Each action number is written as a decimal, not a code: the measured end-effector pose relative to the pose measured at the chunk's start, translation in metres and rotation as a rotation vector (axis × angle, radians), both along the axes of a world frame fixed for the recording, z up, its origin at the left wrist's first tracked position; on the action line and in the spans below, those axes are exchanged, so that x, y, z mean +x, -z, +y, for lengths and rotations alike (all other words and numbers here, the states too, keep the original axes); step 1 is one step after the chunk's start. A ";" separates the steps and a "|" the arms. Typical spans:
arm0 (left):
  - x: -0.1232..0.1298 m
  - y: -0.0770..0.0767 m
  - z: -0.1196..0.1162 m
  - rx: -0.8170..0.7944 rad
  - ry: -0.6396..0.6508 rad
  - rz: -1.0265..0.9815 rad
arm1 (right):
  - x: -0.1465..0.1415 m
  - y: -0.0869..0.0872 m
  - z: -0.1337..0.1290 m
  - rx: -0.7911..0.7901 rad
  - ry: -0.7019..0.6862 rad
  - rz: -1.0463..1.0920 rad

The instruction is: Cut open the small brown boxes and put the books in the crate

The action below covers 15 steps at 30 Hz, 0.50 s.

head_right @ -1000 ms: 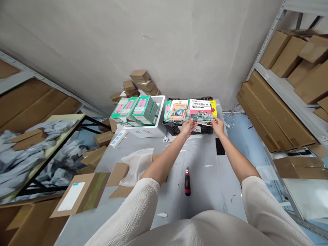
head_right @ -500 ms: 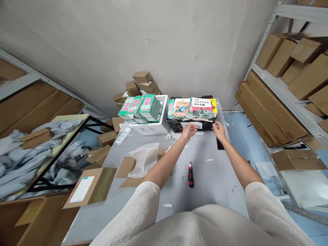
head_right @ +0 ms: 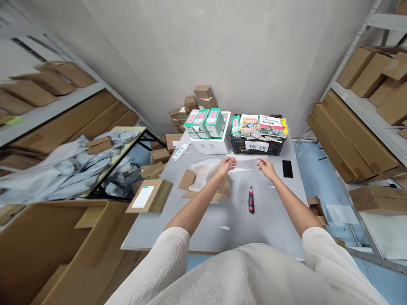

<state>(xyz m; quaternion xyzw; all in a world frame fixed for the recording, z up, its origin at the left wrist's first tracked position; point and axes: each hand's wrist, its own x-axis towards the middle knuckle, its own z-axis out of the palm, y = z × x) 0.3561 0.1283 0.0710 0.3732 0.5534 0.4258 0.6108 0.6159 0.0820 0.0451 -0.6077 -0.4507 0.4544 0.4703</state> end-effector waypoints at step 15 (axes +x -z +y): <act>-0.221 0.035 -0.043 0.279 0.165 0.585 | -0.190 0.036 -0.017 0.092 -0.159 -0.294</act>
